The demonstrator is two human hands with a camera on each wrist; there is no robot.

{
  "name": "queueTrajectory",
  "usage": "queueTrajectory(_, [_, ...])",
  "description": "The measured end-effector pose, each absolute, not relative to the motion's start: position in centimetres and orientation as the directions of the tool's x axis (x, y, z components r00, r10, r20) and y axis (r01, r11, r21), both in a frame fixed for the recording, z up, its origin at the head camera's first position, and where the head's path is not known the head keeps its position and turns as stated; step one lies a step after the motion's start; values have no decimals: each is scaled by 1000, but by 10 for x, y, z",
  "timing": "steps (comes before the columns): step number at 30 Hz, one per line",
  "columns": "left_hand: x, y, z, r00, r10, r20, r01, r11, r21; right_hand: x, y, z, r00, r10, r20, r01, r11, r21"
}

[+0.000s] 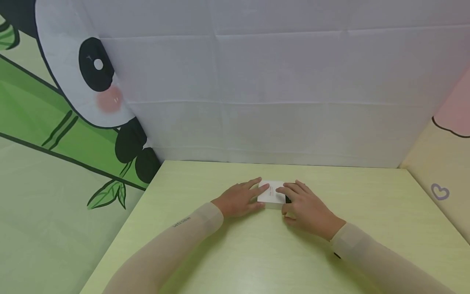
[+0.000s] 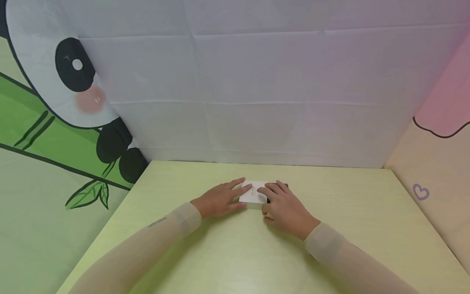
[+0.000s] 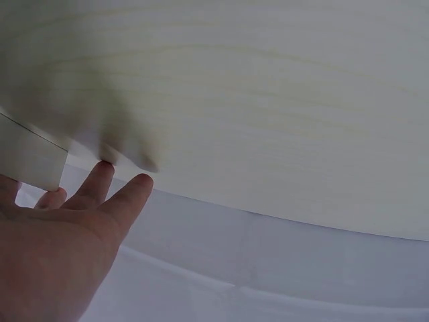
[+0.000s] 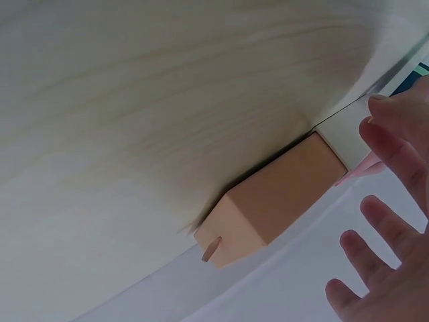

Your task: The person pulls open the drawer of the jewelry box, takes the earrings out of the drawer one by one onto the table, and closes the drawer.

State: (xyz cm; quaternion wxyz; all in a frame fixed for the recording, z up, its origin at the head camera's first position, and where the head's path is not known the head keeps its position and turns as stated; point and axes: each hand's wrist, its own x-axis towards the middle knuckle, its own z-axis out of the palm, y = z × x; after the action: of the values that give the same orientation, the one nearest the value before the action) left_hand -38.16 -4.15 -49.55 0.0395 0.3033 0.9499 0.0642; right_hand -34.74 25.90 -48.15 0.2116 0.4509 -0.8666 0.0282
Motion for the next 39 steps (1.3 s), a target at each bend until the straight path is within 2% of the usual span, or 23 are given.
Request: queueTrajectory(39, [-379,-42,-493,-813,580,-48,566,807,167,-351,261,-490,-483,-778,402,-791,584,180])
